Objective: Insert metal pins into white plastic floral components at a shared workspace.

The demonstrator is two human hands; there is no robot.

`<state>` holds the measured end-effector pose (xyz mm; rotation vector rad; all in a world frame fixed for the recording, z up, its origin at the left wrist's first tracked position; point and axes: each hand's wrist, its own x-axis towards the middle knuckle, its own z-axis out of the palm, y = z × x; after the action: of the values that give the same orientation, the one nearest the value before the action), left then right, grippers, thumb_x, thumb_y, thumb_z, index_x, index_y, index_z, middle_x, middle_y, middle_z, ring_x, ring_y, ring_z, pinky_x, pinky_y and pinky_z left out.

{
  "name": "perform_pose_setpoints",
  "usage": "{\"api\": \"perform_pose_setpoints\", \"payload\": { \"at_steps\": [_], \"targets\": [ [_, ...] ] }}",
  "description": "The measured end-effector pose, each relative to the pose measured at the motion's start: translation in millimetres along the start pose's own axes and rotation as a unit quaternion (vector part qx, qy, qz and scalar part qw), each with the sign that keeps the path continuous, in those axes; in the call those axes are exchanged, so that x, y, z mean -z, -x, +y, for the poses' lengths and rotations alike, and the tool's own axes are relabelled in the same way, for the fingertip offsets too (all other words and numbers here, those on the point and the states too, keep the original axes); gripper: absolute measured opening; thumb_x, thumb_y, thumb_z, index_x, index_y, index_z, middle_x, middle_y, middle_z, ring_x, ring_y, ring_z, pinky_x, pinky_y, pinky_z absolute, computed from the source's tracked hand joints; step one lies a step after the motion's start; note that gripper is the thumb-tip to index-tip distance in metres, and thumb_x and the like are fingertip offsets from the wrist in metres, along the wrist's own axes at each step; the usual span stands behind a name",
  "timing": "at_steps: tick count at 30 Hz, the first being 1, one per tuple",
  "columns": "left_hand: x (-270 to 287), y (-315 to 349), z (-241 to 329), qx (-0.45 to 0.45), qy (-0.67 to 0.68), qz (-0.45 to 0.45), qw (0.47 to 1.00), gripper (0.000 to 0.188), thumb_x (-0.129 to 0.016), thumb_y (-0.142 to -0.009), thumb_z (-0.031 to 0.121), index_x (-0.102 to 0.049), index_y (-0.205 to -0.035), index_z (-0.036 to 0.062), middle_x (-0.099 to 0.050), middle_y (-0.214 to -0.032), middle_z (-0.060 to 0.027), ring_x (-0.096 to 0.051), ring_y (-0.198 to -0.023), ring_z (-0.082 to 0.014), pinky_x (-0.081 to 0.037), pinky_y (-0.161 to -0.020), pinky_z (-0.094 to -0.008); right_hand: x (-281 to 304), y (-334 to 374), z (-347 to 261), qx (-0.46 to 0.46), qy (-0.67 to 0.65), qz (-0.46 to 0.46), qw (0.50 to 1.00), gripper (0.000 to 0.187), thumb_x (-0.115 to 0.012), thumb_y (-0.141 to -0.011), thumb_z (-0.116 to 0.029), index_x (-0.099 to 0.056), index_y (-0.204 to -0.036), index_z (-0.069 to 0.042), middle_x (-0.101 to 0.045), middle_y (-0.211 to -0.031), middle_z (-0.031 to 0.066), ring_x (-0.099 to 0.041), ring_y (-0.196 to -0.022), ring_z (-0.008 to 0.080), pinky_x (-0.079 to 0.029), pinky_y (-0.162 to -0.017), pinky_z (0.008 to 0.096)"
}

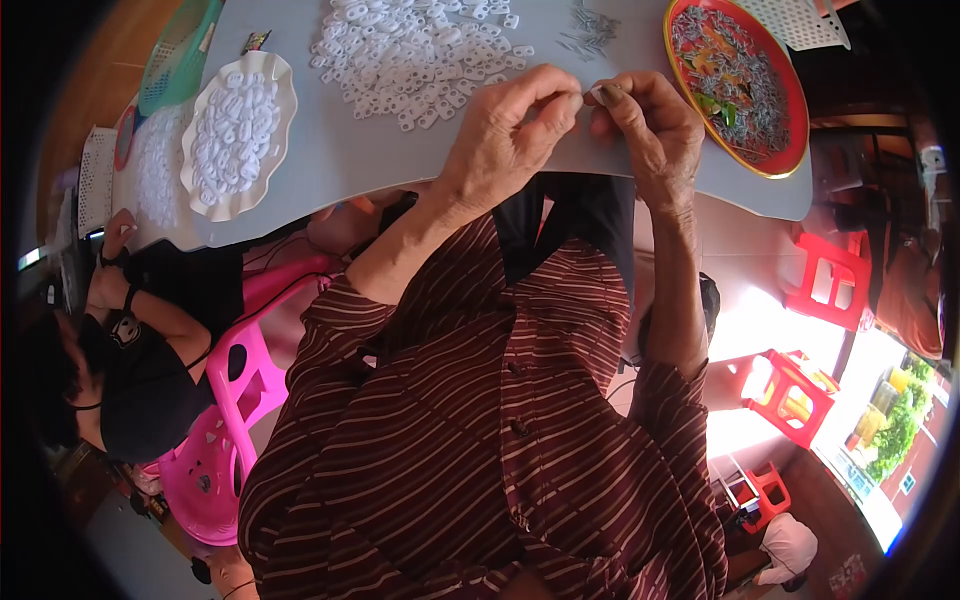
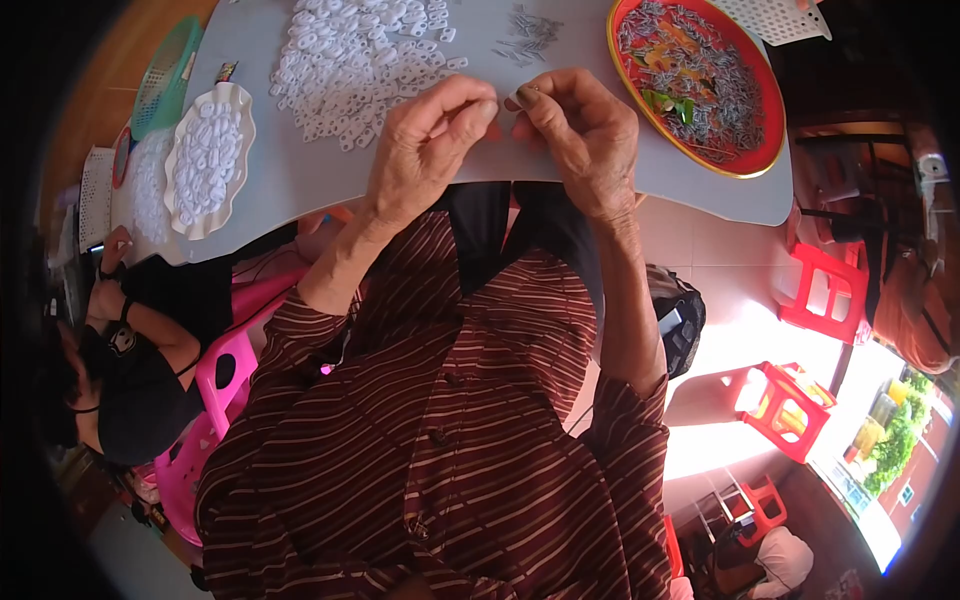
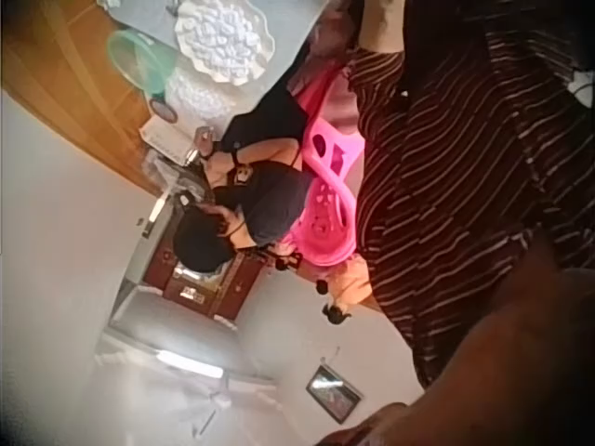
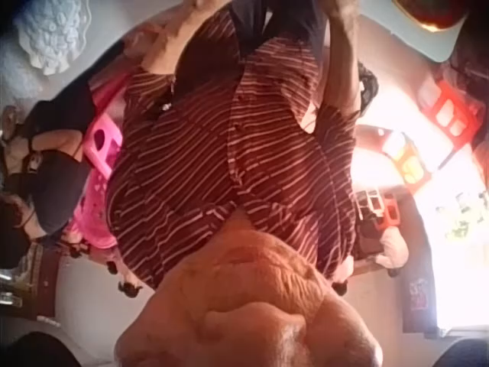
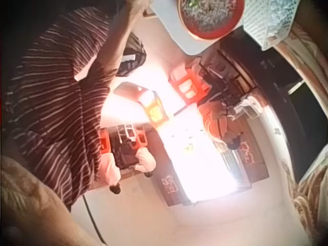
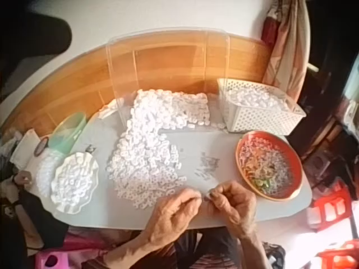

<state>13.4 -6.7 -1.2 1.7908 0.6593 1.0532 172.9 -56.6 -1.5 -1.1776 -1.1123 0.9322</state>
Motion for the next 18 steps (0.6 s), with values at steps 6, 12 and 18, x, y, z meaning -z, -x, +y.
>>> {"api": "perform_pose_setpoints", "payload": {
  "at_steps": [6,12,18],
  "targets": [
    [78,-22,-14,-0.136,-0.294,0.057,0.944,0.011,-0.059,-0.082,0.005,-0.059,-0.093,0.0030,-0.061,-0.080,-0.0086,-0.059,-0.073,-0.0212,-0.046,-0.066,-0.0298,0,-1,2,-0.004,-0.036,0.008,0.999,0.014,-0.061,-0.087,-0.007,-0.061,-0.092,0.005,-0.063,-0.081,0.0069,-0.057,-0.065,0.0080,-0.047,-0.061,0.0212],
    [97,-37,-19,-0.127,-0.457,-0.042,0.879,0.022,-0.062,-0.077,0.005,-0.061,-0.099,0.0062,-0.055,-0.088,-0.0085,-0.049,-0.090,-0.0280,-0.039,-0.086,-0.0373,0,0,1,0.006,-0.004,0.008,1.000,0.014,-0.063,-0.084,-0.005,-0.063,-0.094,0.005,-0.061,-0.080,0.0026,-0.054,-0.067,0.0070,-0.046,-0.063,0.0207],
    [97,-41,-29,-0.154,-0.472,-0.059,0.866,0.023,-0.062,-0.076,0.004,-0.061,-0.098,0.0060,-0.054,-0.090,-0.0078,-0.049,-0.092,-0.0285,-0.039,-0.086,-0.0369,3,0,8,0.017,-0.006,-0.008,1.000,0.015,-0.064,-0.086,-0.009,-0.063,-0.095,0.003,-0.063,-0.085,0.0046,-0.055,-0.068,0.0086,-0.046,-0.062,0.0211]
  ]
}}
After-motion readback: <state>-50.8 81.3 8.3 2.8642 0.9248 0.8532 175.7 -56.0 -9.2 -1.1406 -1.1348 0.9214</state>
